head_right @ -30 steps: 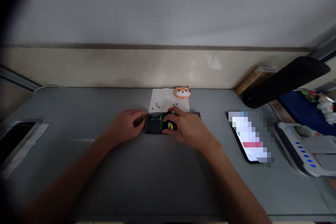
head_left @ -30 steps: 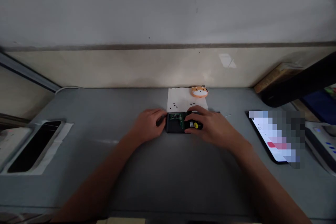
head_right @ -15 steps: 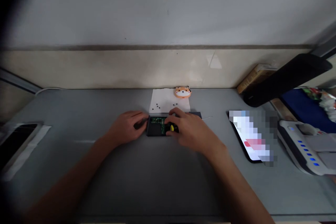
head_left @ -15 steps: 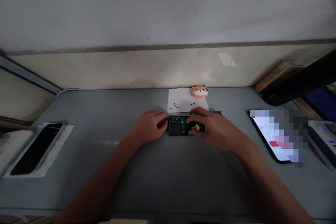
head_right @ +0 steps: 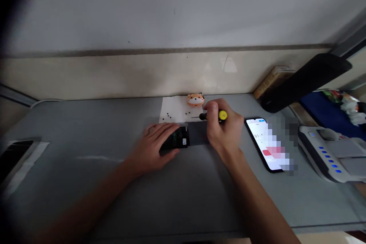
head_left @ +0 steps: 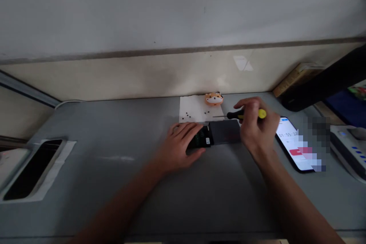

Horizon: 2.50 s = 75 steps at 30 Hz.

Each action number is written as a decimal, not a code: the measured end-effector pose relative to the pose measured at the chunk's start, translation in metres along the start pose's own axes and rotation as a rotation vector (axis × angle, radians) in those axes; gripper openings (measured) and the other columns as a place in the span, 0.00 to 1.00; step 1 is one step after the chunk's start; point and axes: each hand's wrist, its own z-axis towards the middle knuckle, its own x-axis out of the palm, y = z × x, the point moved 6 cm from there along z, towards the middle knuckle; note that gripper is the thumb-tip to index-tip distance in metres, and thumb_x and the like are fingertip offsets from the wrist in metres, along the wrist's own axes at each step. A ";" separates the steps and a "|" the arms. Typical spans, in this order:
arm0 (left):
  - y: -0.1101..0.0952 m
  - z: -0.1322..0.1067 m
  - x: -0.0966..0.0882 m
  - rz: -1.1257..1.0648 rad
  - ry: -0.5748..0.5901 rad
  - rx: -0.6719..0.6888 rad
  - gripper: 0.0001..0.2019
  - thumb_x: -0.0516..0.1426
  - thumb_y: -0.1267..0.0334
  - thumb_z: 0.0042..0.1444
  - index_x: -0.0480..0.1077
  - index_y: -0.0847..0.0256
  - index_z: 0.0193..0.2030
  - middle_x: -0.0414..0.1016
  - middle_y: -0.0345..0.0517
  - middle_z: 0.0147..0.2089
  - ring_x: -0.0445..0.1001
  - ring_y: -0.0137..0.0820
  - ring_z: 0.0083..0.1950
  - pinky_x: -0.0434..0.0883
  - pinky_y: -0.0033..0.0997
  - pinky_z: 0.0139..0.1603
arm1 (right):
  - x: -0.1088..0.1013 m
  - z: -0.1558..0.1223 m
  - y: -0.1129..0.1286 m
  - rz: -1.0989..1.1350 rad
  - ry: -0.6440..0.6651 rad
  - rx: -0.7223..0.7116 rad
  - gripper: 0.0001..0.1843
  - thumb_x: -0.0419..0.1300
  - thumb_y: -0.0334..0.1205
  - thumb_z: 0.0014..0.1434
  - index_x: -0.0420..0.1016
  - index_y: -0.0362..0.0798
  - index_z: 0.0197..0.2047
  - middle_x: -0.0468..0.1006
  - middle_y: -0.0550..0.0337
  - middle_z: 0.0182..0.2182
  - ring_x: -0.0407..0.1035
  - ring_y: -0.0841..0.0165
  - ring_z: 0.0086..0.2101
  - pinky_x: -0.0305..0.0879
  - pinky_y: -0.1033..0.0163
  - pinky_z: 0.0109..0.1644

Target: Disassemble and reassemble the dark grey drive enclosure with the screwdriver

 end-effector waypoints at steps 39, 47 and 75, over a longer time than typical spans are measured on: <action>0.008 -0.001 0.003 -0.085 0.115 -0.044 0.27 0.61 0.53 0.64 0.63 0.51 0.68 0.76 0.48 0.64 0.73 0.45 0.63 0.59 0.54 0.71 | 0.036 -0.015 -0.046 0.463 -0.058 0.677 0.32 0.54 0.72 0.60 0.73 0.50 0.28 0.67 0.66 0.17 0.61 0.73 0.18 0.56 0.65 0.20; 0.008 0.000 0.002 -0.116 0.134 -0.069 0.26 0.61 0.54 0.63 0.64 0.51 0.66 0.76 0.48 0.63 0.73 0.45 0.63 0.58 0.54 0.71 | 0.032 -0.012 -0.056 0.511 -0.087 0.761 0.30 0.57 0.71 0.58 0.71 0.49 0.28 0.67 0.65 0.19 0.61 0.74 0.17 0.51 0.68 0.16; 0.016 -0.004 -0.020 -0.078 -0.288 -0.096 0.13 0.54 0.58 0.72 0.79 0.53 0.40 0.79 0.42 0.41 0.76 0.34 0.44 0.63 0.46 0.59 | 0.037 -0.013 -0.028 0.467 0.169 0.512 0.27 0.56 0.64 0.59 0.69 0.51 0.23 0.70 0.61 0.23 0.64 0.70 0.24 0.58 0.67 0.21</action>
